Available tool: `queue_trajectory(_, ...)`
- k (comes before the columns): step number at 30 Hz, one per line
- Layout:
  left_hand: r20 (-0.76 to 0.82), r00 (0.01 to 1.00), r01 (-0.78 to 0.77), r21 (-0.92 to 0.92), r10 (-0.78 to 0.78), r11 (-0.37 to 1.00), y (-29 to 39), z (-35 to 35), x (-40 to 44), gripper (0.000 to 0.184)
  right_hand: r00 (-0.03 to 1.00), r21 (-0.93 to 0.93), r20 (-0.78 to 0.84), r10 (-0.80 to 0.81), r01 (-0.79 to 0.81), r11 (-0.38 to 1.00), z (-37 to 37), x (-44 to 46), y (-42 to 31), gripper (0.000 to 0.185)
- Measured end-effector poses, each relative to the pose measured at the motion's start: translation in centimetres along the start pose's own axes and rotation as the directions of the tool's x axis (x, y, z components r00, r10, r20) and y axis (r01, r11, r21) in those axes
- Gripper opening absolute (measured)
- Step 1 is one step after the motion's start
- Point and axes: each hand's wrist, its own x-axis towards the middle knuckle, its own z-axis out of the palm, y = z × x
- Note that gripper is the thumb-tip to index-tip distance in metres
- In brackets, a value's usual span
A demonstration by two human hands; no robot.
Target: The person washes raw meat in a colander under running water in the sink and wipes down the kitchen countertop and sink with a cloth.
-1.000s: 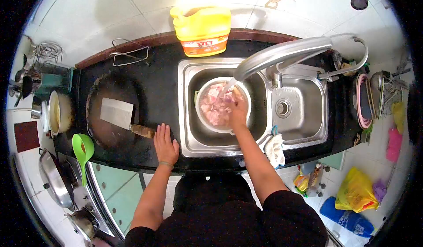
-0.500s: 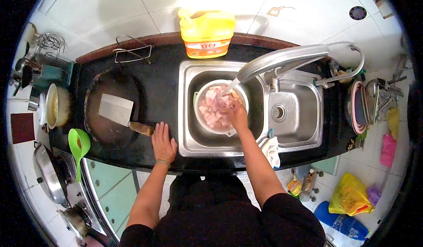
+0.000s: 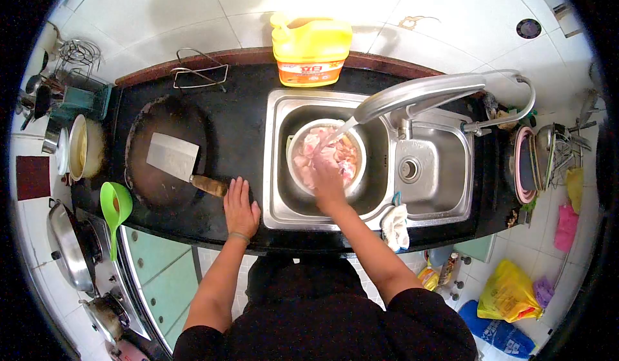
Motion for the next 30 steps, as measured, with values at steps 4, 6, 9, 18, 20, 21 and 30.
queue_trajectory(4,-0.008,1.000,-0.007,-0.003,0.007,1.000,-0.2,0.2,0.0,0.057,0.978,0.163,-0.197,0.073,-0.041,0.986,3.8,4.6,-1.6,0.044)
queue_trajectory(6,-0.025,1.000,-0.019,-0.010,0.018,1.000,-0.3,0.4,0.0,0.057,0.932,0.153,-0.339,0.130,-0.082,0.985,4.8,5.2,-1.8,0.045)
queue_trajectory(9,0.006,1.000,0.005,0.018,-0.006,1.000,-0.1,0.3,0.0,0.057,0.988,0.100,0.104,0.116,-0.126,0.987,4.9,4.0,-0.7,0.064)
queue_trajectory(18,-0.006,1.000,-0.024,-0.004,0.023,1.000,-0.2,0.0,0.0,0.056,0.966,0.491,0.159,0.202,-0.255,0.833,1.7,-0.6,4.3,0.038)
queue_trajectory(20,-0.002,1.000,-0.012,-0.006,0.012,1.000,-0.3,0.3,0.0,0.056,0.934,0.311,0.127,0.334,-0.358,0.881,1.1,-0.5,4.1,0.041)
queue_trajectory(21,0.000,1.000,-0.012,-0.009,0.012,1.000,-0.2,0.3,0.2,0.056,0.933,0.309,0.128,0.337,-0.360,0.880,-0.7,-0.6,3.7,0.041)
queue_trajectory(30,-0.005,1.000,-0.029,0.028,0.029,0.999,-0.2,0.5,-0.1,0.057,0.962,-0.220,0.108,0.251,-0.223,0.950,-1.2,-0.6,4.4,0.046)
